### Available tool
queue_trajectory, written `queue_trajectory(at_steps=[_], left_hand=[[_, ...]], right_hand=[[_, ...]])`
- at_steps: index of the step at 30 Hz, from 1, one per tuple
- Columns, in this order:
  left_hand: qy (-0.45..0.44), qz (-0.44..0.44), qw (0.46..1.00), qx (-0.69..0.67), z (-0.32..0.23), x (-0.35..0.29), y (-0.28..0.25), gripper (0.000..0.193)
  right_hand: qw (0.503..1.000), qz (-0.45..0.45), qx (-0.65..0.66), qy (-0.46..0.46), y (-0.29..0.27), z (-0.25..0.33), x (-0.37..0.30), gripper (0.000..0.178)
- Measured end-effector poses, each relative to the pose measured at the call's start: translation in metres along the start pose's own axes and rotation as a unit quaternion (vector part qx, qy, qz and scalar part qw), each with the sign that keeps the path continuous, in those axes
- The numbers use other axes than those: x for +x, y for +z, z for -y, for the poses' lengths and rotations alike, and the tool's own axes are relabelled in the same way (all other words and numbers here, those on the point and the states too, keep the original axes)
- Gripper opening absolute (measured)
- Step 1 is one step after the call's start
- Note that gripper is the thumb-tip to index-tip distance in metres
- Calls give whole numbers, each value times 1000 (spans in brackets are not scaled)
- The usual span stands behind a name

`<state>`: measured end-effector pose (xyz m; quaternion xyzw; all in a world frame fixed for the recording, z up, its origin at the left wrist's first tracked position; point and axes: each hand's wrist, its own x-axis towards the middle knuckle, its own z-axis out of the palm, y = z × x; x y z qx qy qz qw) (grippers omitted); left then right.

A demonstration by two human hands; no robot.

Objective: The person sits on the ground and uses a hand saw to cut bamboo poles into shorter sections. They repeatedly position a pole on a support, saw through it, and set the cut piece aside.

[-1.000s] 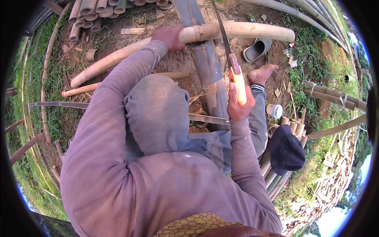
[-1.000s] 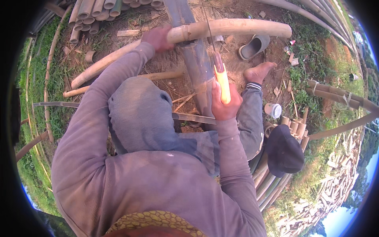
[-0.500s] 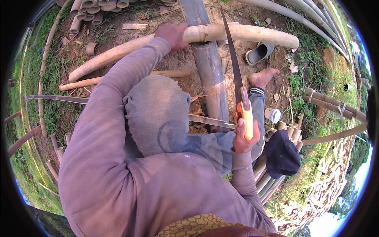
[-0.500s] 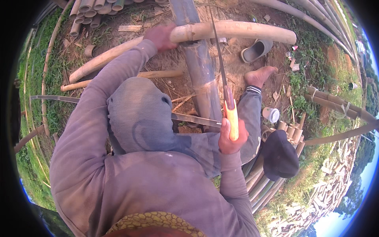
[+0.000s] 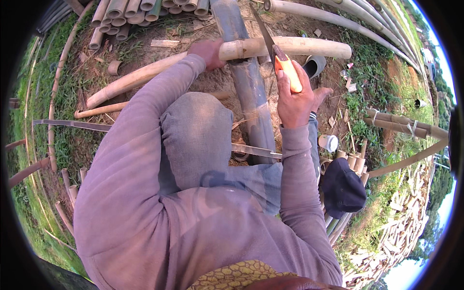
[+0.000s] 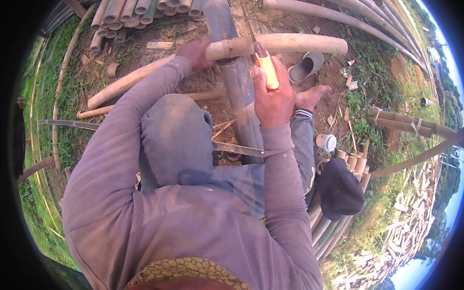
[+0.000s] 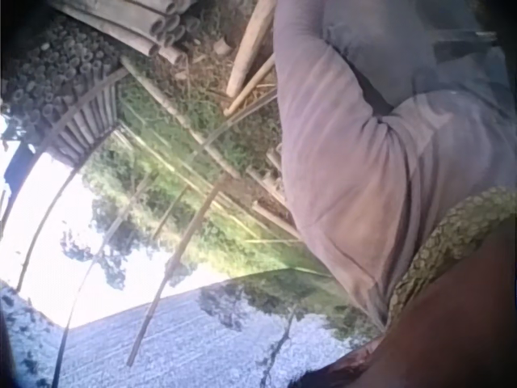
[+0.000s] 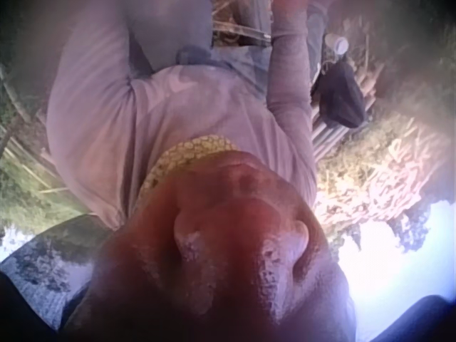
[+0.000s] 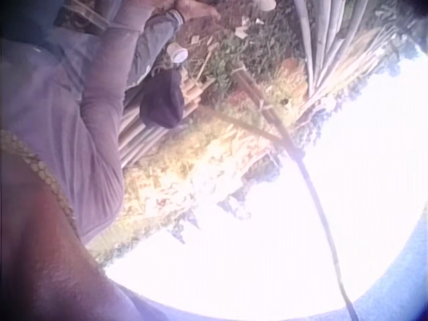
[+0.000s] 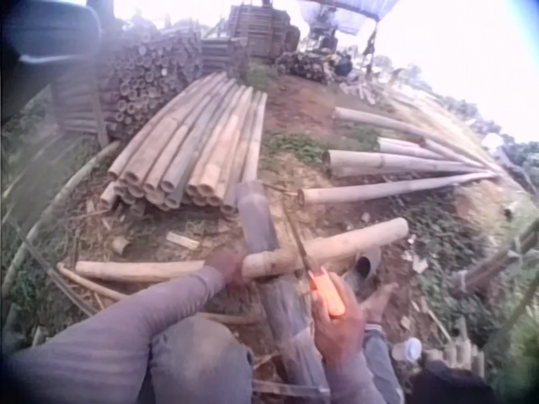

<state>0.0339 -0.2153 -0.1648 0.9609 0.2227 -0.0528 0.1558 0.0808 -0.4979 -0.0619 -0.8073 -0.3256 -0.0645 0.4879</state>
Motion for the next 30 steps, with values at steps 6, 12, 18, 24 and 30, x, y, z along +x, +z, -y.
queue_trajectory(at_steps=[6, 12, 18, 24, 30], left_hand=[[-13, 17, 1000, -3, 9, -1, 1, 65], [-12, 15, 1000, 1, -3, -6, -3, 61], [-1, -10, 1000, -15, -1, -8, 3, 64], [-22, 58, 998, -11, 5, 0, -6, 65], [-2, -3, 1000, 7, 4, -1, 10, 62]], right_hand=[[998, 9, 16, 54, -74, 26, -106, 48], [993, -7, 91, 68, -86, 20, -130, 53], [999, 31, 20, 14, -5, 0, -3, 42], [995, 6, 40, 89, -92, 33, -135, 49], [1000, 2, 8, 29, -62, 7, -105, 48]])
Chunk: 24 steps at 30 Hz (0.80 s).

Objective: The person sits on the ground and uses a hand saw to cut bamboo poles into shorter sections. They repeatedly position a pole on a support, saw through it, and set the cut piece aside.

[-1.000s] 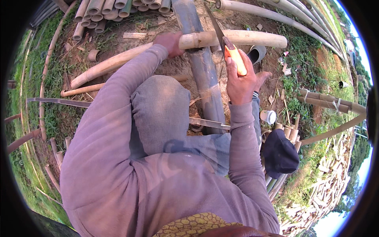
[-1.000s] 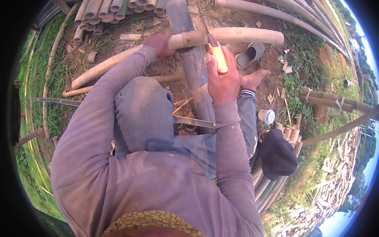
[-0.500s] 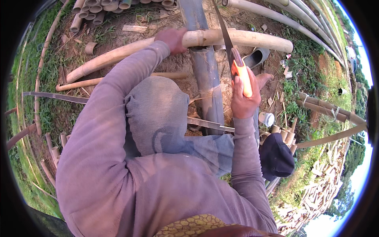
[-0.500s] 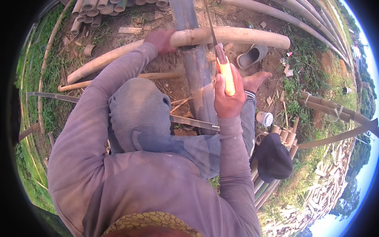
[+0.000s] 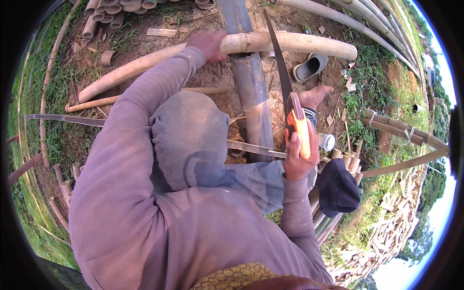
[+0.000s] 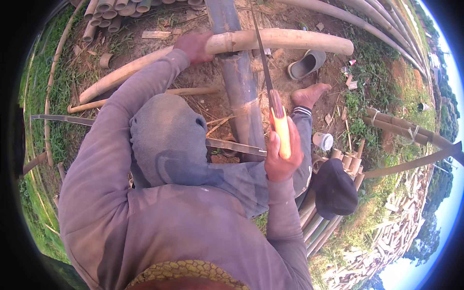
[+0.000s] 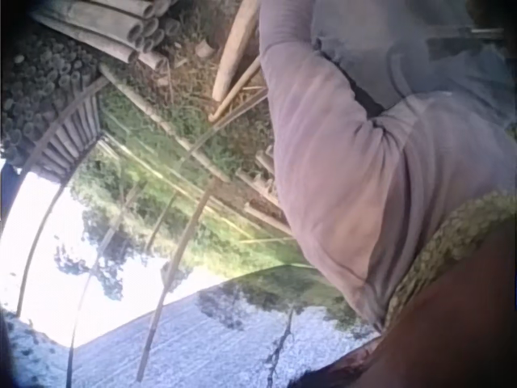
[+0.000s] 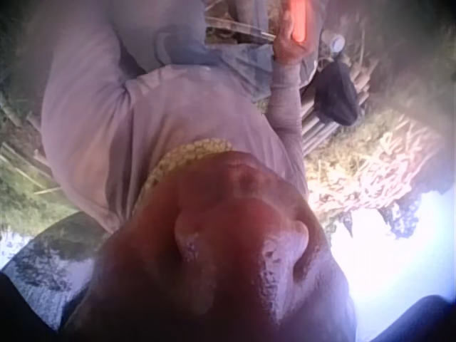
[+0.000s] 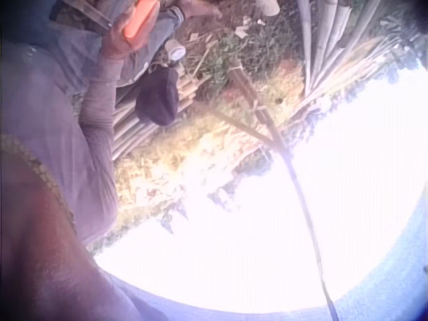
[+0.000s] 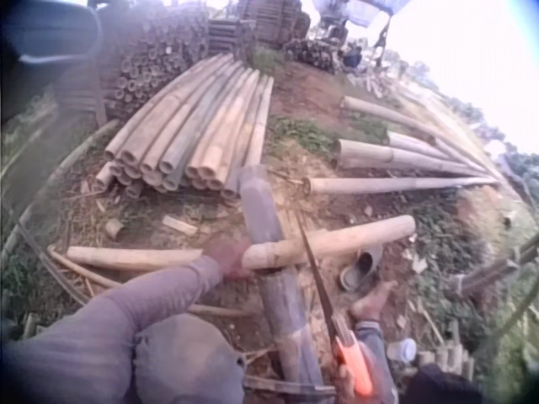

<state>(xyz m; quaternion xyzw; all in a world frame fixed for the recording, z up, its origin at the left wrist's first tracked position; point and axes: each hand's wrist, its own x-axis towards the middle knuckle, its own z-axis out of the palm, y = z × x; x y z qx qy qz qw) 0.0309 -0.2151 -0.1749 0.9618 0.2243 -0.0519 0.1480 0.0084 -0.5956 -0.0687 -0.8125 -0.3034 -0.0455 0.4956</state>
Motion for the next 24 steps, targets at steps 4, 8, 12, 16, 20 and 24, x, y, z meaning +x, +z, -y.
queue_trajectory(at_steps=[4, 8, 12, 16, 20, 24], left_hand=[[16, -21, 1000, -8, 2, 6, -5, 64], [-4, -9, 1000, -6, 2, 3, -18, 64], [-15, 31, 999, -20, 4, 2, -8, 65], [-7, 9, 1000, -4, 6, 4, -5, 66], [14, -20, 1000, -10, -8, 0, -2, 63], [11, 13, 1000, -22, 0, 2, -18, 62]], right_hand=[[999, 9, 47, -8, 71, -29, 107, 43], [1000, 8, 28, 6, 43, -9, 60, 46], [990, -8, 113, 85, -27, 16, -42, 50], [985, 13, 141, 97, -19, 13, -29, 52], [996, 3, 86, 19, 79, -40, 107, 43], [999, 4, 31, -21, 85, -28, 115, 44]])
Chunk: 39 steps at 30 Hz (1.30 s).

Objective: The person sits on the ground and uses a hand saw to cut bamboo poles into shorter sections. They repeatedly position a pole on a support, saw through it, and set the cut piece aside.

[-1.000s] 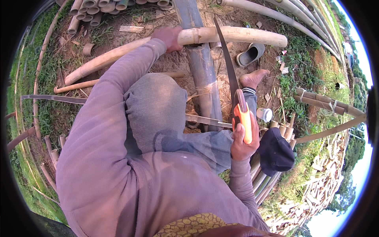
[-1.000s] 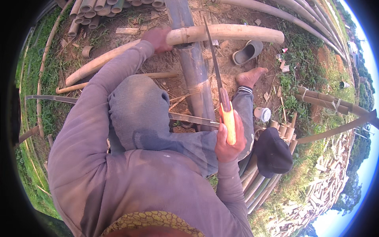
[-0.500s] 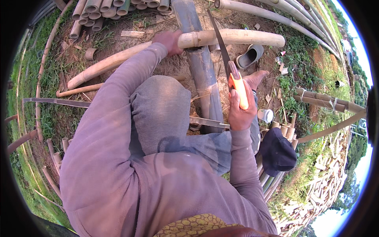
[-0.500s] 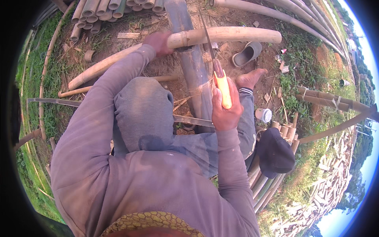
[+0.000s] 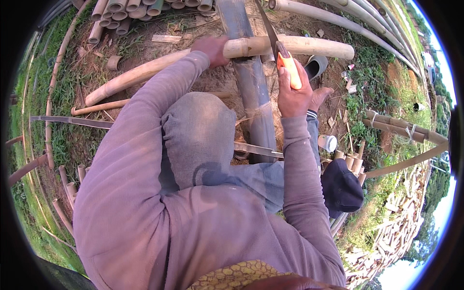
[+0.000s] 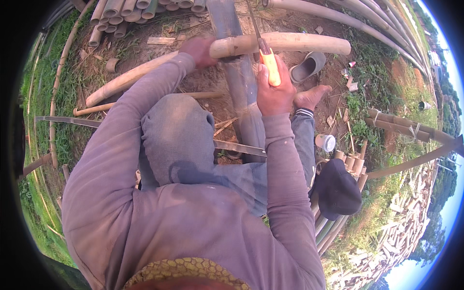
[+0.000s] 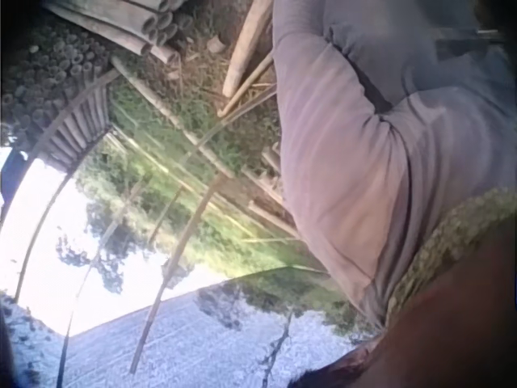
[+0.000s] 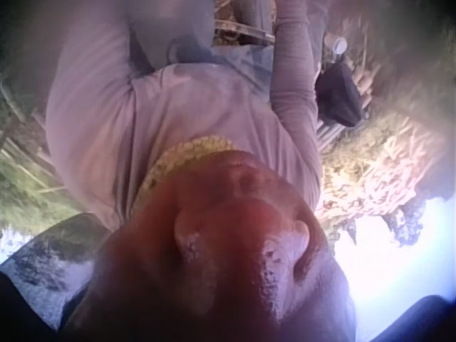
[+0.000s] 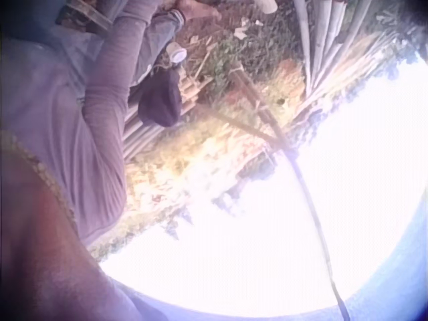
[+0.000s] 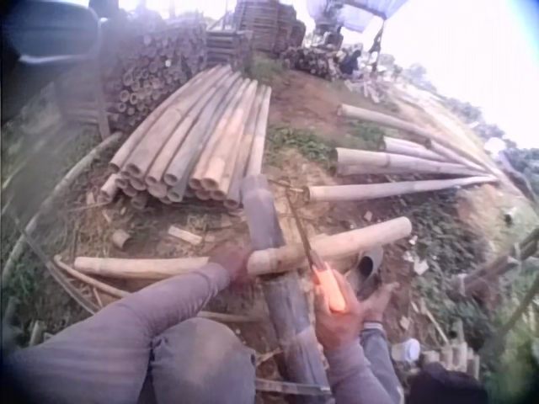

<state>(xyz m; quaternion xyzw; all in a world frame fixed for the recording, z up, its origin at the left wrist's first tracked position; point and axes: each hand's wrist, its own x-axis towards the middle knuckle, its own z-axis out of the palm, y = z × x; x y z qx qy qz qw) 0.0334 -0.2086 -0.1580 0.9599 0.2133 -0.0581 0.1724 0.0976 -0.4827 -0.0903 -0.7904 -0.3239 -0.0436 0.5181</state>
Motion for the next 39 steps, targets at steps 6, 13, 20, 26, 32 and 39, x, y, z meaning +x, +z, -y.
queue_trajectory(at_steps=[6, 13, 20, 26, 32, 39], left_hand=[[-16, 3, 1000, 15, 0, -2, 8, 64], [-12, 7, 1000, 4, -15, -1, 1, 65], [-25, -1, 1000, 7, 2, 0, -4, 64], [-34, 10, 999, 3, -7, -6, 7, 62], [-12, -5, 1000, 0, -8, 4, 9, 64], [-34, 16, 999, 12, -1, -2, 4, 64]], right_hand=[[995, -12, 44, 89, -105, 47, -162, 46], [999, -32, 29, -9, -3, -26, -17, 42], [1000, -3, 1, 9, -32, 16, -58, 45], [990, -30, 107, 89, -102, 44, -165, 49], [999, -12, 33, 36, 14, -2, 21, 38], [999, 14, -5, 39, -88, 21, -132, 49]])
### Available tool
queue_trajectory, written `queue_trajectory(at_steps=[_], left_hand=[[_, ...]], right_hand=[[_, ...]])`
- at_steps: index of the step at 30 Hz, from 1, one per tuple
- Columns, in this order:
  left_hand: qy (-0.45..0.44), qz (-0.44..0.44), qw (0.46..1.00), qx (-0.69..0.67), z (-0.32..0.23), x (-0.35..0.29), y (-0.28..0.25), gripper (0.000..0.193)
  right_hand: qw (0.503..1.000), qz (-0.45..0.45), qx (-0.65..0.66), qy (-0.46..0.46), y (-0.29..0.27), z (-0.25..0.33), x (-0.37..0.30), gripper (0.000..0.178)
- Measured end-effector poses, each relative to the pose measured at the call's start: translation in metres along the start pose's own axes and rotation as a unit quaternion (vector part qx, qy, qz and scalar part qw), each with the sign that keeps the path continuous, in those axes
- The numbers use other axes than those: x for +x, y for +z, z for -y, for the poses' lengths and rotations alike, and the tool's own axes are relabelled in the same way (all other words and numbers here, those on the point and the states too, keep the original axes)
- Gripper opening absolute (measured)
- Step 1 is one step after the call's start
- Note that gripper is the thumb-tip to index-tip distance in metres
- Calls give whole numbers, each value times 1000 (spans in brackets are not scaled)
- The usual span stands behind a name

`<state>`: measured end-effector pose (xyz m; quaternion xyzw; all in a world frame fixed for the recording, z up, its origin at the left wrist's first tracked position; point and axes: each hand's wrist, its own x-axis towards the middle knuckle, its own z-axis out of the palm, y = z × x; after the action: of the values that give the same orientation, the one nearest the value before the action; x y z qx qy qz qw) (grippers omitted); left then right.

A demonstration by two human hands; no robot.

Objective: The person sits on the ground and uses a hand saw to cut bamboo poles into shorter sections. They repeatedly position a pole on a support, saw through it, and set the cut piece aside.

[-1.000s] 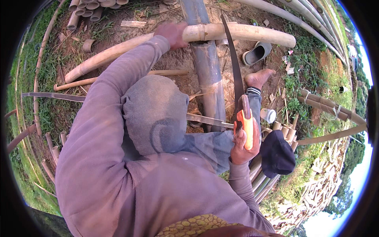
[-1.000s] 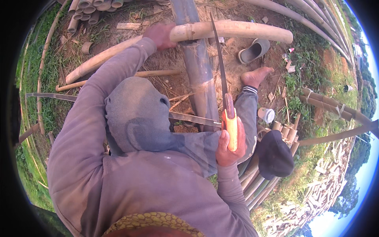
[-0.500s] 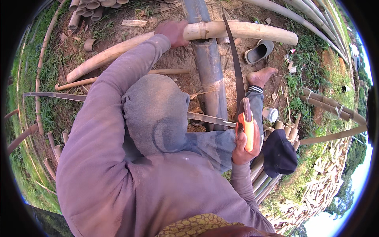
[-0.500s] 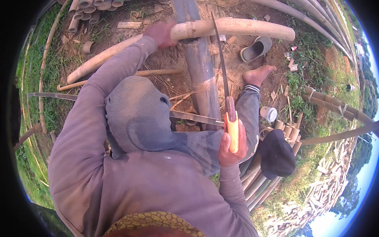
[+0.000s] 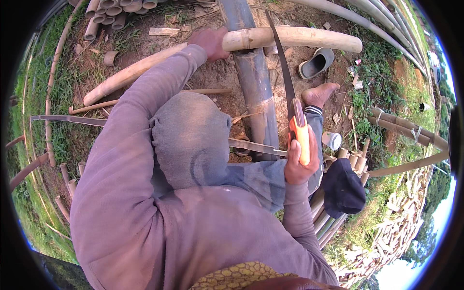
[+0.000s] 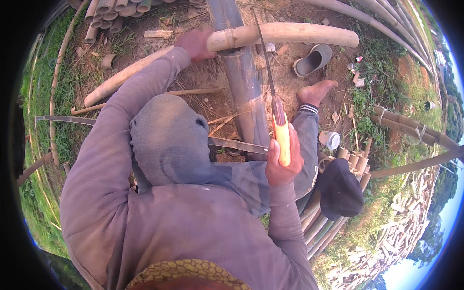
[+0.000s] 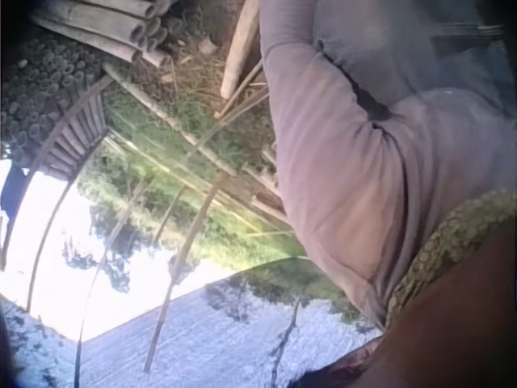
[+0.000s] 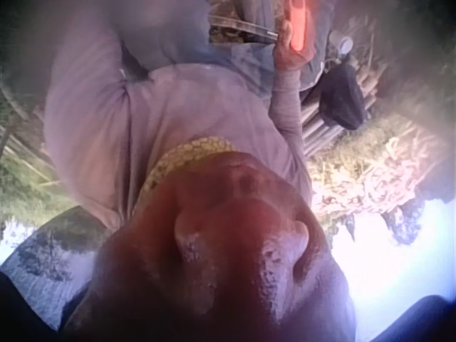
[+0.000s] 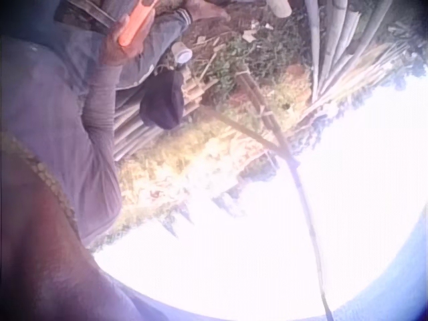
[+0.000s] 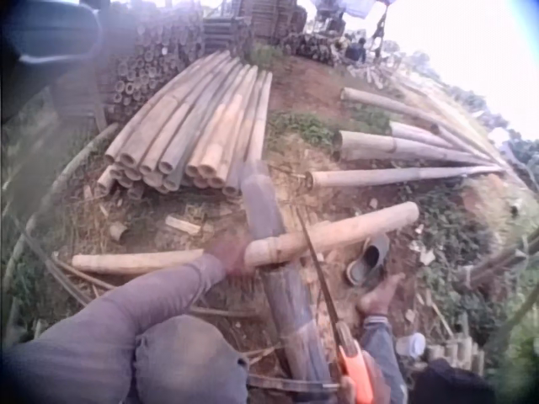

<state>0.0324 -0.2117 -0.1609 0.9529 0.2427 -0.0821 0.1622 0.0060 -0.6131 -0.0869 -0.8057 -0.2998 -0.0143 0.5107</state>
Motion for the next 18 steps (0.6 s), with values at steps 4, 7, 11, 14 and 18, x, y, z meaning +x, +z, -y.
queue_trajectory(at_steps=[4, 7, 11, 14, 18], left_hand=[[-5, 6, 1000, -9, -1, 0, 4, 64], [5, -18, 1000, -4, -4, 3, 14, 62], [17, -37, 999, -15, 0, 7, 11, 61], [4, -37, 999, -1, 4, 9, 4, 63], [-12, 17, 1000, -6, 1, 4, 5, 66]], right_hand=[[998, -3, 45, 33, -20, 11, -34, 53], [996, -24, -52, -74, 44, -19, 70, 43], [998, -24, 2, -57, 90, -16, 153, 41], [997, -23, -8, -77, 62, -15, 99, 43], [1000, 4, 23, 21, -22, 0, -28, 51]])
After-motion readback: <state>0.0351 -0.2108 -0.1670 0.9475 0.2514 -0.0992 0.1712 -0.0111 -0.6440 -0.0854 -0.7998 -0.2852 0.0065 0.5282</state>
